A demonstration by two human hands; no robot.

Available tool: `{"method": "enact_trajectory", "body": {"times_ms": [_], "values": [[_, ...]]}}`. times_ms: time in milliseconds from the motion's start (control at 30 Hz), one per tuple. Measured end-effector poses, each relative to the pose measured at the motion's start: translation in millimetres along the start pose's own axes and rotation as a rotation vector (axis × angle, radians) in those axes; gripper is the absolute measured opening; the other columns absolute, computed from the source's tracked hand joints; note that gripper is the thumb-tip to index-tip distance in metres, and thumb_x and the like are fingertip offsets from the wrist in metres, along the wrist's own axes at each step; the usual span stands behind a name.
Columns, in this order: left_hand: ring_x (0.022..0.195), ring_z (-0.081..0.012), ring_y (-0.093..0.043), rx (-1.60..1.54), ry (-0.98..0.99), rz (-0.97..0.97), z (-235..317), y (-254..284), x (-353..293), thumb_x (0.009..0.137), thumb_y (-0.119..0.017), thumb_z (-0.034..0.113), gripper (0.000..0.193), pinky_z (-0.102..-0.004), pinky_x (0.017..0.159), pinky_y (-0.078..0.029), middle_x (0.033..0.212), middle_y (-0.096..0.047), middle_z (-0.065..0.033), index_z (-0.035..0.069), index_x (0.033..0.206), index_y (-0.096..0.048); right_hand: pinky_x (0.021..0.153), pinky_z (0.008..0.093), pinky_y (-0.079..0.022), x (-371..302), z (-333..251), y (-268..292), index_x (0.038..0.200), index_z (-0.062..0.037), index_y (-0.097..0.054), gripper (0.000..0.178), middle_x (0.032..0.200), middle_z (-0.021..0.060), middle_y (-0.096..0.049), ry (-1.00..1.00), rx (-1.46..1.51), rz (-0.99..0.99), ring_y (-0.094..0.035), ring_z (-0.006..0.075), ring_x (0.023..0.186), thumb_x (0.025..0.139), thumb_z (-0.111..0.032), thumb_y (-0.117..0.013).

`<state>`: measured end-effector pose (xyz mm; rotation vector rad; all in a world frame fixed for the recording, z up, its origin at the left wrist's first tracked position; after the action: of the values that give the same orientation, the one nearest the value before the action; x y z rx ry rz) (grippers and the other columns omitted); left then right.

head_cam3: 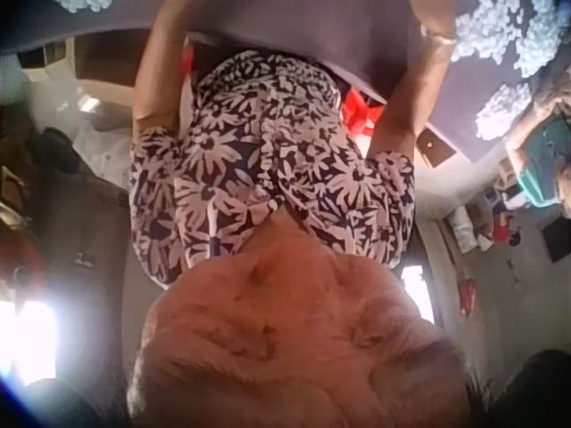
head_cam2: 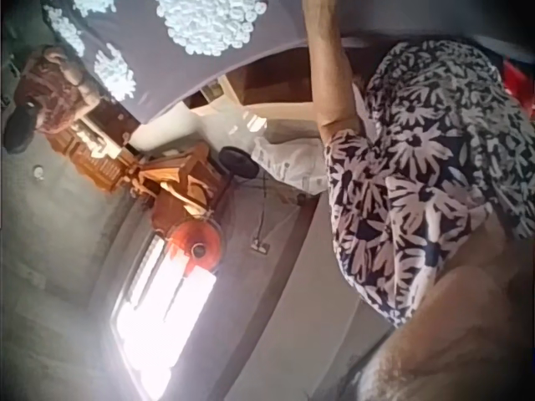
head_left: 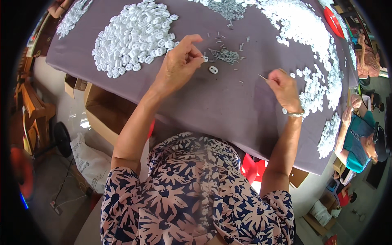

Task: Assembling small white plastic components by inserting metal springs/clips using a thin metal tool.

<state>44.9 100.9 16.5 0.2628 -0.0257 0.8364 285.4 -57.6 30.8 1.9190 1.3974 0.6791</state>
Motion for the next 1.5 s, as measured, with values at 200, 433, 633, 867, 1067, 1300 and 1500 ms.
{"method": "enact_trajectory", "body": {"times_ms": [200,433,633,867,1067,1300,1500], "values": [[0.067,-0.0108,-0.057,-0.112,0.042,-0.048,7,-13,-17,0.083,-0.063,-0.003,0.050,-0.0262,0.062,-0.047,0.079,-0.062,-0.0059,0.003,0.128,-0.041,0.061,0.0202,-0.042,12,-58,-34,0.094,-0.0030,-0.063,0.009,0.076,-0.0038,-0.058,-0.005,0.449,0.069,-0.051,0.0032,0.069,0.086,0.001,-0.065],[0.068,-0.0136,-0.058,-0.124,-0.012,-0.057,26,-27,-14,0.084,-0.061,-0.005,0.050,-0.0289,0.063,-0.048,0.080,-0.063,-0.0076,0.004,0.128,-0.041,0.055,0.0182,-0.037,21,-99,-72,0.092,-0.0025,-0.060,0.008,0.074,-0.0050,-0.053,0.133,0.582,-0.066,-0.044,0.0012,0.064,0.092,-0.009,-0.065],[0.068,-0.0111,-0.058,-0.116,-0.012,-0.022,25,-27,-12,0.084,-0.061,-0.005,0.048,-0.0269,0.063,-0.048,0.082,-0.063,-0.0060,0.004,0.128,-0.043,0.045,0.0185,-0.033,23,-92,-78,0.088,-0.0022,-0.062,0.010,0.070,-0.0044,-0.053,-0.010,0.730,-0.082,-0.041,0.0012,0.055,0.092,-0.011,-0.066],[0.075,-0.0081,-0.059,-0.244,0.026,0.014,13,-28,-13,0.088,-0.063,-0.002,0.041,-0.0222,0.067,-0.051,0.088,-0.063,-0.0037,0.002,0.127,-0.050,0.044,0.0175,-0.032,29,-87,-79,0.089,-0.0018,-0.065,0.011,0.071,-0.0033,-0.056,-0.027,0.804,-0.081,-0.042,0.0013,0.054,0.090,-0.012,-0.068],[0.069,-0.0065,-0.058,-0.388,-0.014,0.076,7,-15,-10,0.086,-0.063,-0.005,0.037,-0.0210,0.062,-0.050,0.080,-0.062,-0.0017,0.003,0.121,-0.054,0.048,0.0174,-0.034,38,-91,-79,0.091,-0.0027,-0.066,0.009,0.074,-0.0033,-0.058,0.018,0.796,-0.135,-0.044,0.0011,0.057,0.090,-0.011,-0.068],[0.067,-0.0066,-0.056,-0.318,-0.037,0.156,3,8,-6,0.086,-0.063,-0.004,0.046,-0.0218,0.060,-0.049,0.080,-0.061,-0.0025,0.004,0.127,-0.046,0.058,0.0265,-0.044,38,-98,-82,0.090,-0.0005,-0.063,0.011,0.078,0.0030,-0.058,0.253,0.157,-0.012,-0.055,0.0132,0.064,0.083,-0.007,-0.069],[0.070,-0.0069,-0.056,-0.321,0.005,0.175,-2,-2,-8,0.086,-0.064,-0.004,0.047,-0.0211,0.061,-0.048,0.082,-0.061,-0.0031,0.004,0.128,-0.045,0.059,0.0312,-0.046,32,-113,-91,0.085,-0.0016,-0.061,0.010,0.076,0.0083,-0.055,0.320,-0.059,0.080,-0.057,0.0222,0.064,0.080,-0.006,-0.069]]}}
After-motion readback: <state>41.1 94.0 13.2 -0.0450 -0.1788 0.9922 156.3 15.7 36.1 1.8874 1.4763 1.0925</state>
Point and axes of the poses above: each hand's wrist, its own x-axis towards the middle knuckle, its own y-axis out of the back of the hand, z = x × y, the point moved 8 cm from there along x, towards the middle knuckle
